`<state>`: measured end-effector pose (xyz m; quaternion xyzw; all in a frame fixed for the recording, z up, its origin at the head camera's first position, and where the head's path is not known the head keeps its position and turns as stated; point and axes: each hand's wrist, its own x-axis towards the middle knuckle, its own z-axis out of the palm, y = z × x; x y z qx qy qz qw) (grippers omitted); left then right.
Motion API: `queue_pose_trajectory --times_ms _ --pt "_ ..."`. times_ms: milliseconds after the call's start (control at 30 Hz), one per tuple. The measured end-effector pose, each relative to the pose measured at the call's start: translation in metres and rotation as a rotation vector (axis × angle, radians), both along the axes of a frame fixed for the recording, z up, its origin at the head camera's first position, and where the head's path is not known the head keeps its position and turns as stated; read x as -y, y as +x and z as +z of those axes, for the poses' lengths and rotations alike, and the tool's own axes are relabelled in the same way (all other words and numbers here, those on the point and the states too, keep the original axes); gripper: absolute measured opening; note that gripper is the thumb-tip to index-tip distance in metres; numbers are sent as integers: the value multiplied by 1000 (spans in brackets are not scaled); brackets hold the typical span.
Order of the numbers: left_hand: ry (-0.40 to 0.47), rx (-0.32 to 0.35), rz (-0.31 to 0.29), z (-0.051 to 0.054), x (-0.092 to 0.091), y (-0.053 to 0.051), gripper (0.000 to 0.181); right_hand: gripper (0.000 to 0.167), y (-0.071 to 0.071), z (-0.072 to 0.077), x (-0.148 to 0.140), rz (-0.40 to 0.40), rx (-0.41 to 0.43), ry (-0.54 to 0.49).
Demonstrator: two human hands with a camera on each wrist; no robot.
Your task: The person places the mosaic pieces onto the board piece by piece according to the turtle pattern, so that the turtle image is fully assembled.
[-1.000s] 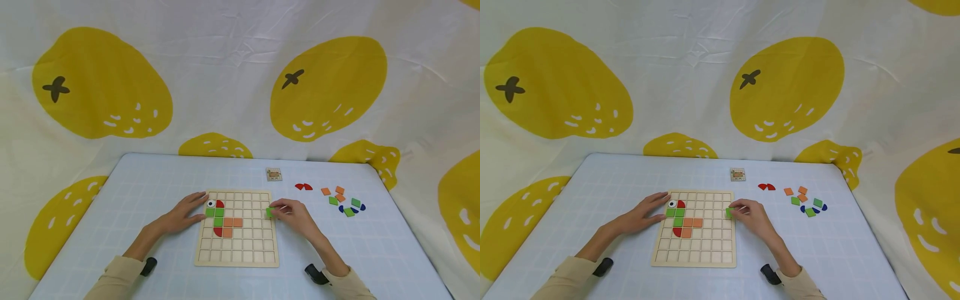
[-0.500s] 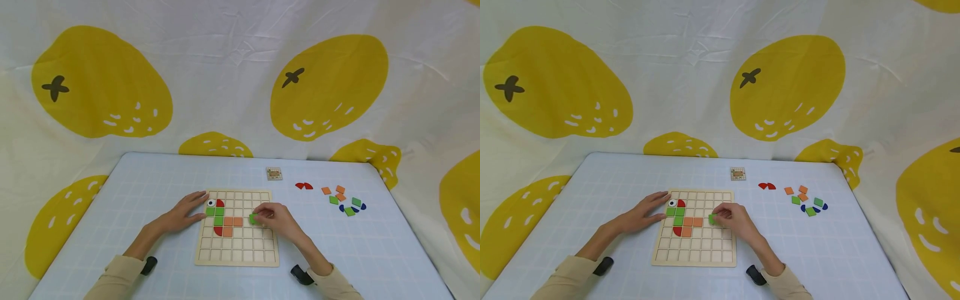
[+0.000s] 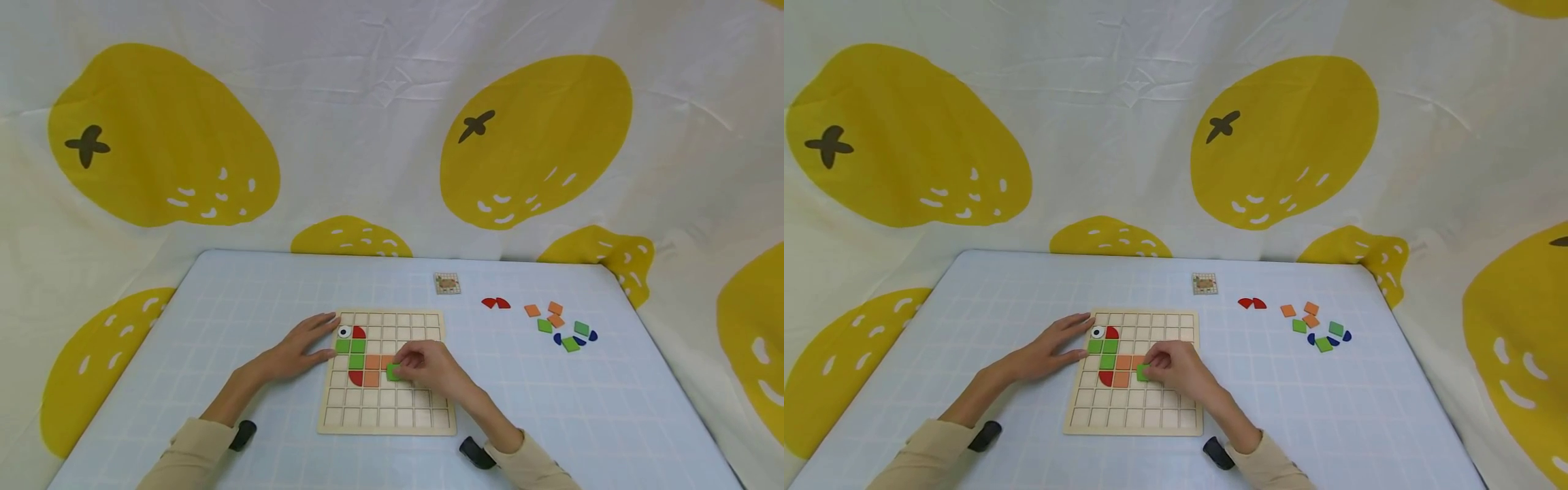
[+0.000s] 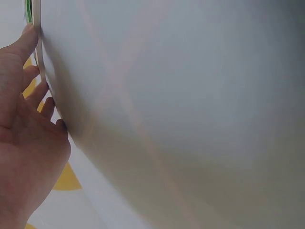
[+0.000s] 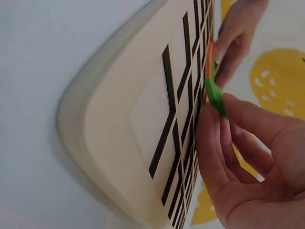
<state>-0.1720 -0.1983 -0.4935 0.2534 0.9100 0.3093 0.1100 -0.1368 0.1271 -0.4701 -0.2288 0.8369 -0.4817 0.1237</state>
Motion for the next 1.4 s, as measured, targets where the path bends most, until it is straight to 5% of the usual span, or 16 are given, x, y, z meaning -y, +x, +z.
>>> queue_pose_trajectory --times_ms 867,1400 --pt "14 -5 -8 -1 1 0 69 4 6 -3 8 25 -68 61" --pt "1 7 8 -2 1 1 69 9 0 -5 -28 -44 -132 77"
